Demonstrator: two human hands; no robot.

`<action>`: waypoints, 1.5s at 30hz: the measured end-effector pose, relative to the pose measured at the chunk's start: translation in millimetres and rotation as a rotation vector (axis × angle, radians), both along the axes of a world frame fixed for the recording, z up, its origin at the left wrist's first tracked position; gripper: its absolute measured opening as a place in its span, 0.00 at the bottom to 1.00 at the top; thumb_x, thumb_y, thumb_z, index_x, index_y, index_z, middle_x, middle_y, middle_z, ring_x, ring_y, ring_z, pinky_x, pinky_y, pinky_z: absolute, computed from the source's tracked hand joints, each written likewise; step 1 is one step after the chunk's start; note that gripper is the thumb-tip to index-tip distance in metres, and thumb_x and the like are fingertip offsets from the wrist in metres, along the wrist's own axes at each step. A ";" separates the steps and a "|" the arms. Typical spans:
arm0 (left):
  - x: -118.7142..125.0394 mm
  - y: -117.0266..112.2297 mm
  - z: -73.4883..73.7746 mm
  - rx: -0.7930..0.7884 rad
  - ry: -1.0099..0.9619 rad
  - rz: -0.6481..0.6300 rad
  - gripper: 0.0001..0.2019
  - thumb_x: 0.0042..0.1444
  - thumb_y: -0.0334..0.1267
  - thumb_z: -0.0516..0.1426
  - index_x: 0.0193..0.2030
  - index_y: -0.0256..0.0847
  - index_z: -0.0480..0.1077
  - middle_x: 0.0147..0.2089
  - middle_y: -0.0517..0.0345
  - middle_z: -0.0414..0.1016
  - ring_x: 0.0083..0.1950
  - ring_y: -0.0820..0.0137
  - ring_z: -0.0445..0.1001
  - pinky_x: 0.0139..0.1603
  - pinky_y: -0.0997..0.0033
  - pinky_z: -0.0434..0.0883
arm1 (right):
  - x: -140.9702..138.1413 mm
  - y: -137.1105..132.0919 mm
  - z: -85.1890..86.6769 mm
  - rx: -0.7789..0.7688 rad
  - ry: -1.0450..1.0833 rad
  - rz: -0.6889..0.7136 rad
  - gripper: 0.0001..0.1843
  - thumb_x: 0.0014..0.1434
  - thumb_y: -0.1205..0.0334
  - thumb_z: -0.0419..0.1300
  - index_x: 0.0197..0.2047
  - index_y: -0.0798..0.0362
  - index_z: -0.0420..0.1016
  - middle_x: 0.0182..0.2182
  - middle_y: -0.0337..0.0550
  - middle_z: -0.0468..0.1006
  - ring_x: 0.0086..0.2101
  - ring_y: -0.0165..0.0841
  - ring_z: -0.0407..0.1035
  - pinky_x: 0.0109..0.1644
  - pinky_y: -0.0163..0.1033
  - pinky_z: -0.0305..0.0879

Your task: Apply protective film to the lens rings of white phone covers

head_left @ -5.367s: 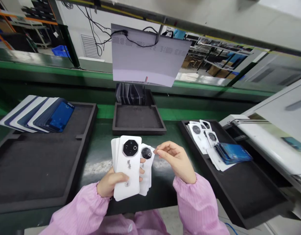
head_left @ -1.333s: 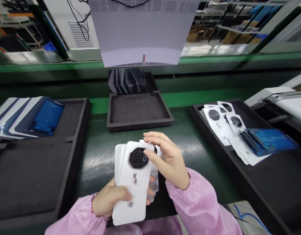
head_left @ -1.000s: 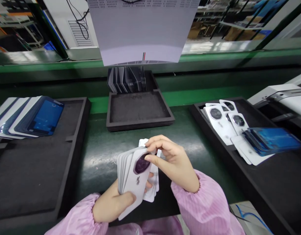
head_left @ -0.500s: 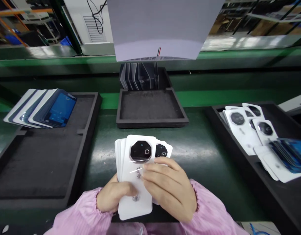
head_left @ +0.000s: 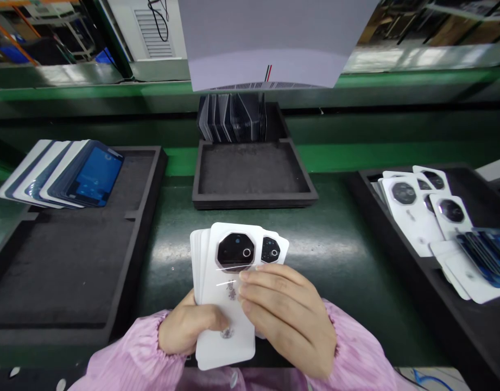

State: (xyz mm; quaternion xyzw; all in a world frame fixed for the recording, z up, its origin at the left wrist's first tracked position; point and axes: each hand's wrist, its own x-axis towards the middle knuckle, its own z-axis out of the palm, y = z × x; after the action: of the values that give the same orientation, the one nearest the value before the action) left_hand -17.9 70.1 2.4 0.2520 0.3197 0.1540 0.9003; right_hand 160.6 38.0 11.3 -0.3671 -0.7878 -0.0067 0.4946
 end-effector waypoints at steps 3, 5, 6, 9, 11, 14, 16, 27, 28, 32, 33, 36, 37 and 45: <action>3.8 2.0 8.2 -0.005 -0.029 -0.021 0.25 0.35 0.24 0.53 0.44 0.34 0.74 0.31 0.55 0.76 0.31 0.68 0.74 0.31 0.72 0.69 | 2.4 2.8 2.6 -0.007 0.017 0.017 0.12 0.58 0.74 0.50 0.40 0.57 0.73 0.33 0.48 0.81 0.44 0.37 0.73 0.47 0.44 0.73; 5.0 3.2 12.2 0.001 -0.051 -0.050 0.22 0.37 0.25 0.54 0.43 0.34 0.75 0.32 0.52 0.77 0.33 0.66 0.74 0.32 0.71 0.70 | 3.7 4.9 4.6 -0.003 0.020 0.015 0.11 0.57 0.75 0.52 0.40 0.59 0.73 0.32 0.48 0.80 0.44 0.37 0.73 0.46 0.43 0.73; 5.1 3.6 13.3 0.006 -0.054 -0.055 0.20 0.39 0.26 0.54 0.42 0.34 0.75 0.32 0.52 0.77 0.33 0.66 0.75 0.33 0.70 0.70 | 4.1 5.9 5.1 0.002 0.028 -0.009 0.11 0.56 0.76 0.53 0.41 0.59 0.72 0.33 0.47 0.80 0.44 0.37 0.73 0.47 0.44 0.72; 5.0 3.5 14.3 0.039 -0.050 -0.082 0.17 0.43 0.29 0.57 0.43 0.35 0.75 0.35 0.49 0.78 0.36 0.64 0.76 0.35 0.68 0.71 | 4.5 9.4 4.4 -0.067 0.074 -0.179 0.19 0.54 0.69 0.61 0.49 0.59 0.68 0.45 0.54 0.75 0.53 0.43 0.65 0.53 0.51 0.67; 6.1 2.4 13.9 0.055 -0.041 -0.130 0.17 0.44 0.29 0.59 0.44 0.35 0.75 0.39 0.48 0.78 0.40 0.62 0.76 0.40 0.67 0.71 | 5.5 11.8 3.7 -0.273 0.122 -0.267 0.30 0.52 0.59 0.64 0.56 0.58 0.62 0.55 0.58 0.66 0.56 0.46 0.60 0.55 0.54 0.64; 10.0 0.7 14.1 0.029 -0.044 -0.183 0.22 0.42 0.27 0.60 0.49 0.36 0.72 0.44 0.47 0.77 0.46 0.60 0.75 0.46 0.62 0.71 | 12.9 15.3 4.6 -0.614 0.246 -0.218 0.21 0.55 0.55 0.60 0.51 0.52 0.68 0.50 0.50 0.72 0.49 0.41 0.68 0.49 0.47 0.69; 12.6 0.8 15.6 -0.001 -0.071 -0.182 0.25 0.41 0.27 0.59 0.50 0.36 0.71 0.43 0.47 0.77 0.46 0.60 0.75 0.45 0.63 0.71 | 25.8 17.6 5.5 -0.689 0.407 -0.280 0.11 0.57 0.57 0.58 0.42 0.51 0.72 0.38 0.43 0.76 0.38 0.36 0.72 0.40 0.40 0.70; -4.2 9.0 20.0 -0.031 -0.273 -0.101 0.30 0.39 0.33 0.54 0.53 0.27 0.68 0.41 0.42 0.77 0.40 0.58 0.77 0.41 0.62 0.71 | 93.2 30.7 -22.0 -0.851 0.665 -0.493 0.11 0.51 0.53 0.61 0.35 0.51 0.73 0.26 0.38 0.73 0.24 0.31 0.67 0.27 0.36 0.62; -5.3 8.7 19.2 -0.025 -0.265 -0.084 0.30 0.39 0.34 0.54 0.53 0.27 0.68 0.41 0.42 0.77 0.40 0.58 0.77 0.41 0.62 0.71 | 82.2 33.8 -26.4 -0.924 0.522 -0.440 0.10 0.51 0.54 0.62 0.34 0.51 0.74 0.27 0.39 0.74 0.26 0.33 0.68 0.30 0.38 0.63; -3.4 7.3 18.7 -0.026 -0.196 -0.097 0.28 0.40 0.34 0.54 0.52 0.28 0.68 0.41 0.41 0.77 0.40 0.57 0.76 0.43 0.59 0.70 | 41.4 41.5 -34.3 -0.747 0.071 -0.467 0.07 0.53 0.60 0.60 0.35 0.53 0.75 0.34 0.47 0.73 0.37 0.42 0.68 0.42 0.50 0.65; -1.7 7.2 18.7 -0.014 -0.176 -0.099 0.28 0.40 0.33 0.54 0.52 0.28 0.69 0.42 0.41 0.77 0.41 0.57 0.76 0.45 0.57 0.69 | 36.2 40.8 -32.7 -0.632 0.067 -0.525 0.08 0.53 0.61 0.60 0.37 0.54 0.74 0.37 0.50 0.72 0.40 0.44 0.66 0.45 0.53 0.64; 3.9 6.7 17.3 0.046 -0.096 -0.086 0.26 0.41 0.30 0.53 0.51 0.31 0.70 0.44 0.42 0.76 0.44 0.56 0.74 0.49 0.53 0.67 | 30.8 32.6 -20.8 -0.409 0.284 -0.509 0.07 0.54 0.64 0.60 0.39 0.52 0.72 0.42 0.50 0.69 0.44 0.42 0.65 0.47 0.52 0.64; 5.4 6.2 16.5 0.069 -0.064 -0.090 0.25 0.41 0.29 0.53 0.51 0.32 0.69 0.45 0.43 0.76 0.45 0.56 0.73 0.49 0.52 0.66 | 30.3 29.1 -16.0 -0.416 0.371 -0.418 0.06 0.55 0.65 0.60 0.38 0.51 0.72 0.41 0.48 0.69 0.43 0.39 0.66 0.46 0.49 0.65; 9.5 2.6 15.6 0.316 0.246 -0.274 0.21 0.42 0.29 0.53 0.46 0.41 0.71 0.42 0.53 0.76 0.45 0.59 0.73 0.43 0.60 0.68 | 24.3 23.5 -1.9 -0.707 0.550 -0.090 0.06 0.51 0.67 0.64 0.32 0.50 0.72 0.34 0.40 0.70 0.38 0.34 0.67 0.43 0.43 0.66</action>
State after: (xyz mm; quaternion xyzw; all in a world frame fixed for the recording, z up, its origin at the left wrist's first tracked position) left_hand -8.4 72.7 18.0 0.4475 0.3619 0.0467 0.8165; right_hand 184.8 61.5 9.4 -0.5356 -0.5643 0.3389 0.5290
